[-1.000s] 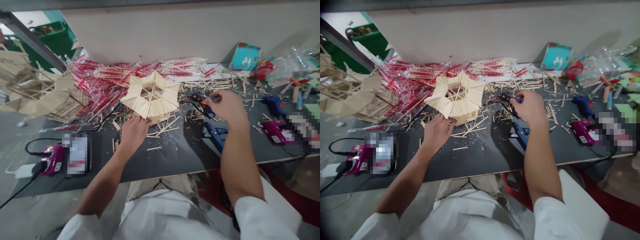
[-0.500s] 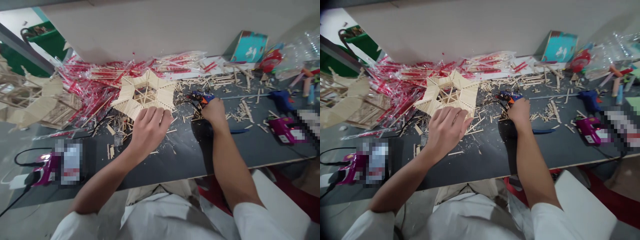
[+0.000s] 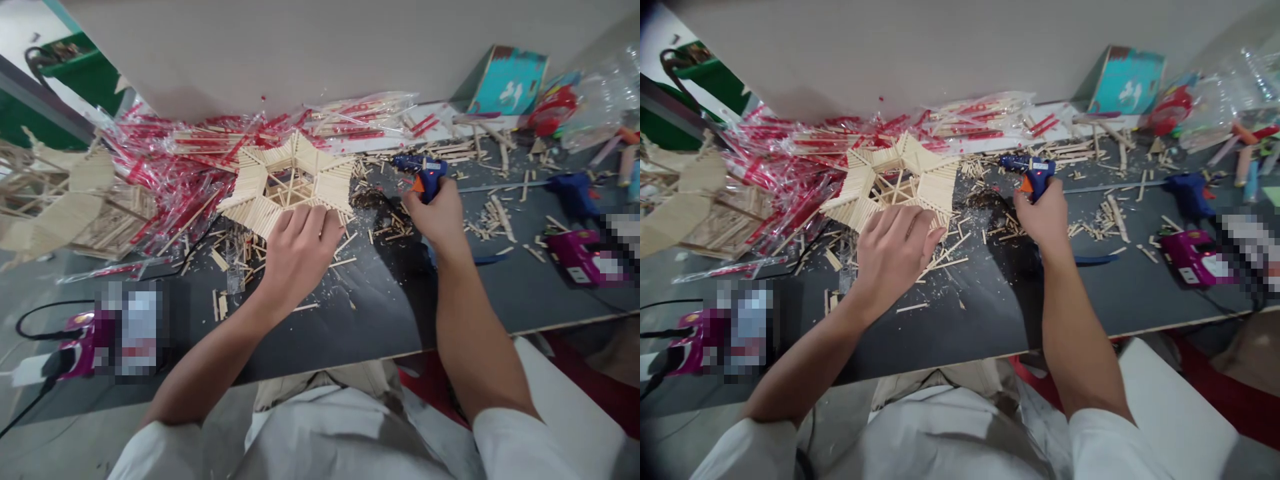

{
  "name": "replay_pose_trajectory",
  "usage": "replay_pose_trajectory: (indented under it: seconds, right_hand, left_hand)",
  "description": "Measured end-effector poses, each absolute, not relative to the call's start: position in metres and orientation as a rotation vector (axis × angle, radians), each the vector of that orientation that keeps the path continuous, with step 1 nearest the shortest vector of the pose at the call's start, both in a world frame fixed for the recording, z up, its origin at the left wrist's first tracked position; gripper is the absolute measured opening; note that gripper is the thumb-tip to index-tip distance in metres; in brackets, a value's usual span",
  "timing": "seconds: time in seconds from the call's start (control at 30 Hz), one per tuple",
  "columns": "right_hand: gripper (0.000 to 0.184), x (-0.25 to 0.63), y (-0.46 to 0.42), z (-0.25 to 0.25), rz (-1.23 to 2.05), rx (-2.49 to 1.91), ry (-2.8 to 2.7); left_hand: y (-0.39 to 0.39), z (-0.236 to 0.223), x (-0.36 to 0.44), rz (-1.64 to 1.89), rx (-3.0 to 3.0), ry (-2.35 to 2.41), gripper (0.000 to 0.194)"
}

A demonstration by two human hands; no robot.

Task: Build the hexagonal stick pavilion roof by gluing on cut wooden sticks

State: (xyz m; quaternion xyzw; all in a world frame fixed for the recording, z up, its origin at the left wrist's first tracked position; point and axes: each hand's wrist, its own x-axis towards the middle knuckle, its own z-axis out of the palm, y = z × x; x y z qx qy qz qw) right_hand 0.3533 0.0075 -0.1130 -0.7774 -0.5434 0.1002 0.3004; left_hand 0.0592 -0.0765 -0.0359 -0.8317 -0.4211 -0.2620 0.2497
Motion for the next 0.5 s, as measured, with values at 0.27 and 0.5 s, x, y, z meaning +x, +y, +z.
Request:
replay_pose_trajectory:
  seconds: [0.27, 0.5]
  right_hand:
    - [0.047, 0.337, -0.003, -0.099, 0.179, -1.9, -1.511]
    - [0.041, 0.323, -0.012, -0.086, 0.082, -1.982, -1.588]
  left_hand:
    - [-0.076, -0.036, 0.055, -0.759, -2.357, -1.148, 0.015]
    - [-0.078, -0.034, 0.059, -0.721, -2.354, -1.148, 0.012]
